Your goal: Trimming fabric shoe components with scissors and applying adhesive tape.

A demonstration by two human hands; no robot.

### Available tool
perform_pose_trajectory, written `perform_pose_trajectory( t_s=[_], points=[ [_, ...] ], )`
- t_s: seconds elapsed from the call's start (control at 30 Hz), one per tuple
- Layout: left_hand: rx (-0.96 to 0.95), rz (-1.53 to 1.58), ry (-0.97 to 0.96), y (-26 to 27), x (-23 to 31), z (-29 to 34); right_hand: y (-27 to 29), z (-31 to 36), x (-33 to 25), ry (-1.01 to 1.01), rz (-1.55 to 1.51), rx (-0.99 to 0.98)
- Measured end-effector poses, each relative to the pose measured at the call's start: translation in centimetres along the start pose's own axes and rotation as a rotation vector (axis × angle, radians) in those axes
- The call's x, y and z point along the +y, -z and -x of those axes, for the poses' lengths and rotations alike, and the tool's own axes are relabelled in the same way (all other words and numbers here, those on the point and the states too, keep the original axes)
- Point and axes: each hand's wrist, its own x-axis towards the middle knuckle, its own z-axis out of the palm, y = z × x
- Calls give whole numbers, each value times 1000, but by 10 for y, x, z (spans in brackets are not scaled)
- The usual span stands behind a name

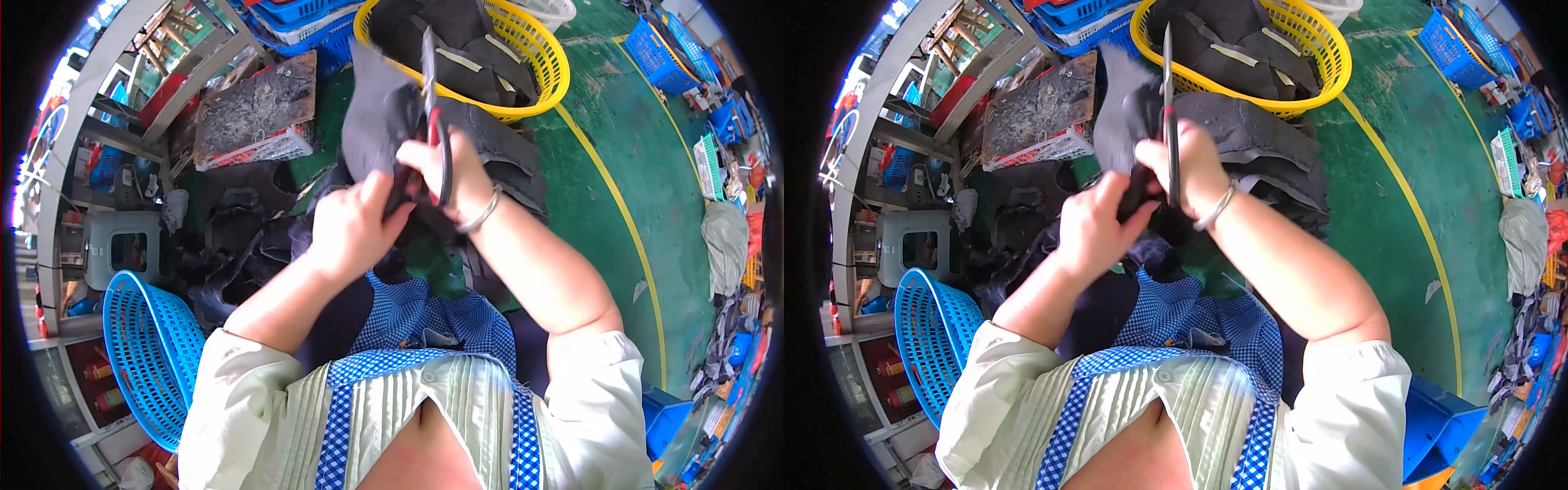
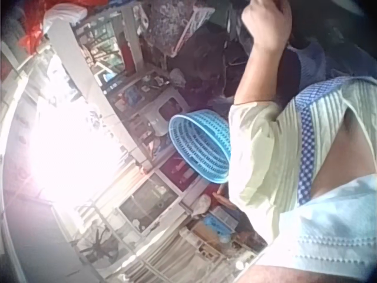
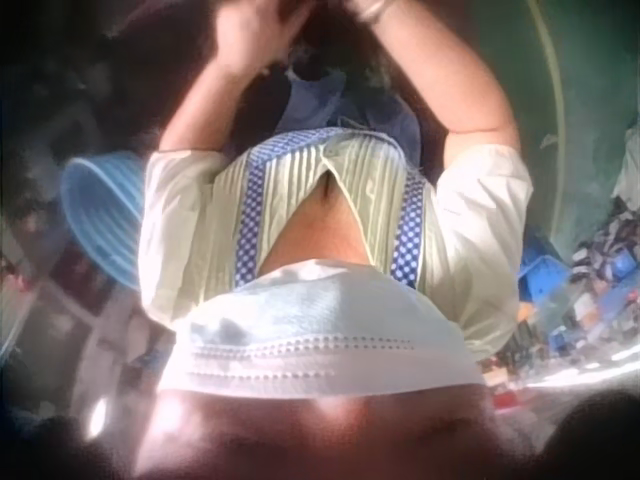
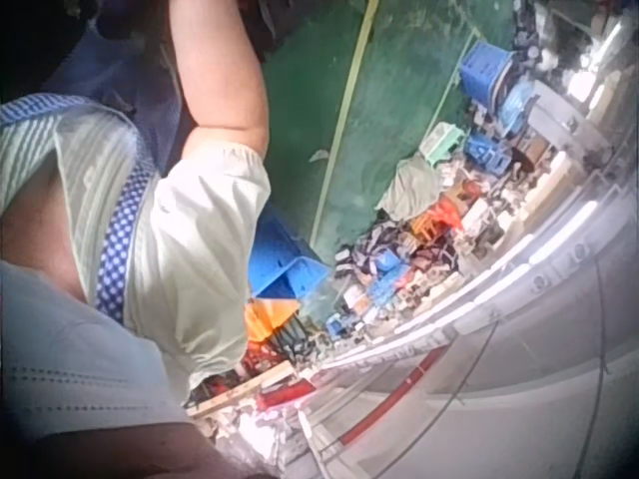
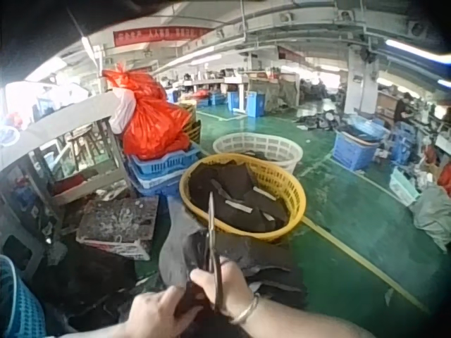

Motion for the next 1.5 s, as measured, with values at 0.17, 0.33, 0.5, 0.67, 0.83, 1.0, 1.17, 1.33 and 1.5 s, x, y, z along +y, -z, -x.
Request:
perform_pose_trajectory(
  t_s=[0.17,0.33,0.5,0.67,0.83,1.0,1.17,1.33,1.5],
  points=[
    [-520,187,103,13,-51,-28,20,-26,-48,541,-138,252],
    [-1023,861,133,-27,-91,-35,98,-57,-50,727,-326,469],
    [-808,369,132,-96,-76,-58,270,-78,90,343,-257,890],
    [-672,406,147,-118,-104,-38,187,19,112,-59,133,187],
    [-656,356,108,-108,-102,-38,139,49,119,-634,276,-305],
    [-757,304,108,-97,-91,-36,102,13,124,-582,305,-236],
    [-335,296,328,-74,-92,-37,70,10,106,-377,340,-6],
    [91,664,626,-36,-51,-54,32,4,59,249,840,140],
    [398,1213,583,10,-17,-78,2,7,20,440,346,46]
  ],
)
